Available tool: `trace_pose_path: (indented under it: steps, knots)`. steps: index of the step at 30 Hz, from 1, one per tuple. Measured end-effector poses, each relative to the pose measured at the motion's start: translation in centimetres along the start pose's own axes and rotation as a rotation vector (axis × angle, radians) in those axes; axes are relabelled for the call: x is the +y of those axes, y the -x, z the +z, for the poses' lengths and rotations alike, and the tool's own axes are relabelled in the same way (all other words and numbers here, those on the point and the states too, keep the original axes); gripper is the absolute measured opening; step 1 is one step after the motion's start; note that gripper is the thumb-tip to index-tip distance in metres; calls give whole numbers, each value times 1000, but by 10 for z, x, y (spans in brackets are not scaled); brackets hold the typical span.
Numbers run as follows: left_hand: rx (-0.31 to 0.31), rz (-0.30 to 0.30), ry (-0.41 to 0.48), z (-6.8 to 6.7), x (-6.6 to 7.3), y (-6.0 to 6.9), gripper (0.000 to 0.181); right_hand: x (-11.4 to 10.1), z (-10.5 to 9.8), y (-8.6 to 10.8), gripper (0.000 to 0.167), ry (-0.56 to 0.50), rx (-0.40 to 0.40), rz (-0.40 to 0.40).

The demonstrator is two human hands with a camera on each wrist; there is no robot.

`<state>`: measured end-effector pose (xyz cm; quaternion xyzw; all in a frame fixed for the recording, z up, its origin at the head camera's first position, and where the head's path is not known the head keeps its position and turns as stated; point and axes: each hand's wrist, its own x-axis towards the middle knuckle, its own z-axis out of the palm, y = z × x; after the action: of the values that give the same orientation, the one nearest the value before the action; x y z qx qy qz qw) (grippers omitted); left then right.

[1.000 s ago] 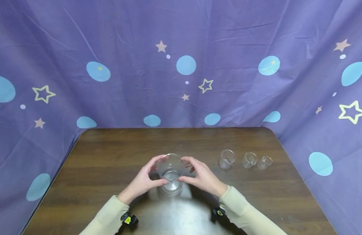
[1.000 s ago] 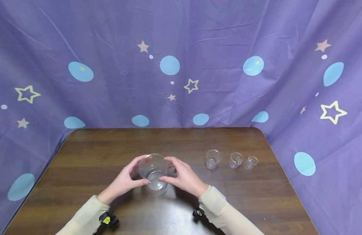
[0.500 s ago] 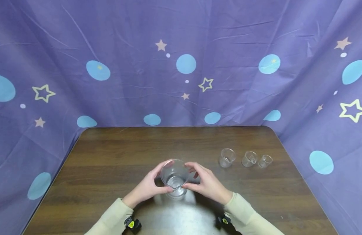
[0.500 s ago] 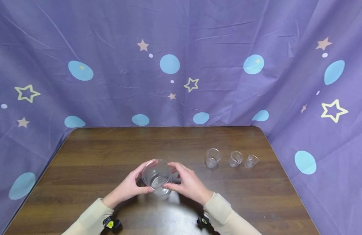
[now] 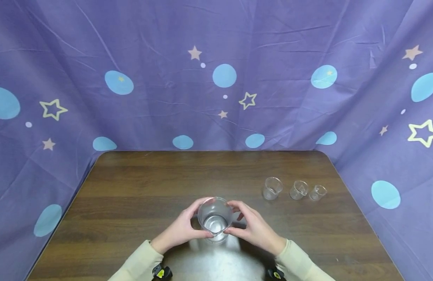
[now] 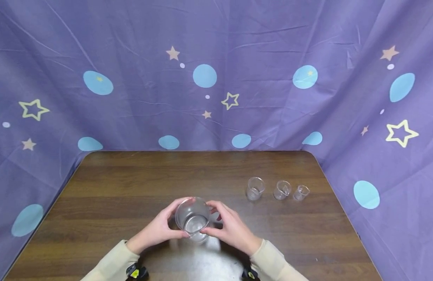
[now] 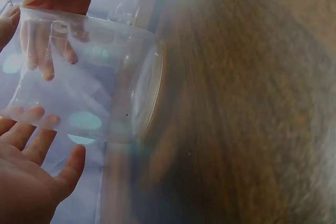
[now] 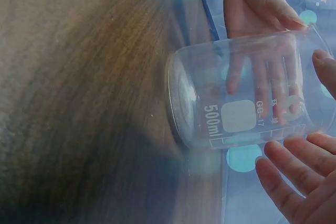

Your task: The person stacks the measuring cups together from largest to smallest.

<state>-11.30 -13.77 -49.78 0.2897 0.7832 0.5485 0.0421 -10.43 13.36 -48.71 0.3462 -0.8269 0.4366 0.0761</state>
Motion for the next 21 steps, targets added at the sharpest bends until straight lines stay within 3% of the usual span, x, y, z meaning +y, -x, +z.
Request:
trace_pose_path:
  steps: [12, 21]
  knots:
    - [-13, 16, -7, 6, 4, 3, 90, -1, -2, 9, 66, -2, -15, -6]
    - [-20, 29, 6, 7, 5, 4, 91, -1, -10, 13, 64, 33, -86, -9]
